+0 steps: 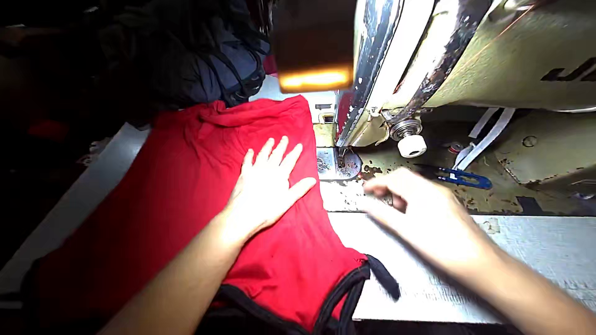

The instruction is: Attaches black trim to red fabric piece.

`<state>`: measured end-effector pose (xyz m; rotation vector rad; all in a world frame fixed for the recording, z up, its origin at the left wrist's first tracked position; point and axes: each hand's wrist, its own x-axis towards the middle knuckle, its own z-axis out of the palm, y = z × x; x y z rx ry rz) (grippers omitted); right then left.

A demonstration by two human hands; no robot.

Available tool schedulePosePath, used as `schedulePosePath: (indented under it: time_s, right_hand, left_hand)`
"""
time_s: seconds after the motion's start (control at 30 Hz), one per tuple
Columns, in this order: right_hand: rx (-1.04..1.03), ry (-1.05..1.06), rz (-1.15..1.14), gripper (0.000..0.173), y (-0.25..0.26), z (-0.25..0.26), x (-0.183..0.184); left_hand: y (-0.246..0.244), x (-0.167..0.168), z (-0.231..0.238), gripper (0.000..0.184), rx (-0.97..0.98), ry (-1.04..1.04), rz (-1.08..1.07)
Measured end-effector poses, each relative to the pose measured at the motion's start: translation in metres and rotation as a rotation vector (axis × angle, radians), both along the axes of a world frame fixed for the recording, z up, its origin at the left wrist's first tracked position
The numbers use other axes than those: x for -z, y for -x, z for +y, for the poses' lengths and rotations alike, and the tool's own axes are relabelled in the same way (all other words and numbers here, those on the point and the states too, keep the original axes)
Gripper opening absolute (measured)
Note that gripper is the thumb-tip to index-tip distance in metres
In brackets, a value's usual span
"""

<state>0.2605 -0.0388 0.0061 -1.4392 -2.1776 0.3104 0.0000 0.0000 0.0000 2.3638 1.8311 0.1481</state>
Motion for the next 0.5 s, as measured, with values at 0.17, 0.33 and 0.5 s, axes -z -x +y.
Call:
schedulePosePath:
  time_s: [0.17,0.33,0.5]
  right_hand:
    - [-0.075,-0.093,-0.071,0.018,0.013,0.063,0.018]
    - [0.059,-0.312,-0.148,0.027,-0.021,0.069,0.01]
    - [0.077,-0.05,0.018,0.018,-0.029,0.016,-0.021]
  left_hand:
    - [0.01,0.007,0.001,0.067,0.007,-0.179,-0.163]
    - [-0.012,-0.015,-0.06,0.023,0.246,-0.416,-0.5]
    - [-0.049,0.0,-0.128,0.024,0.235,-0.235,-0.313]
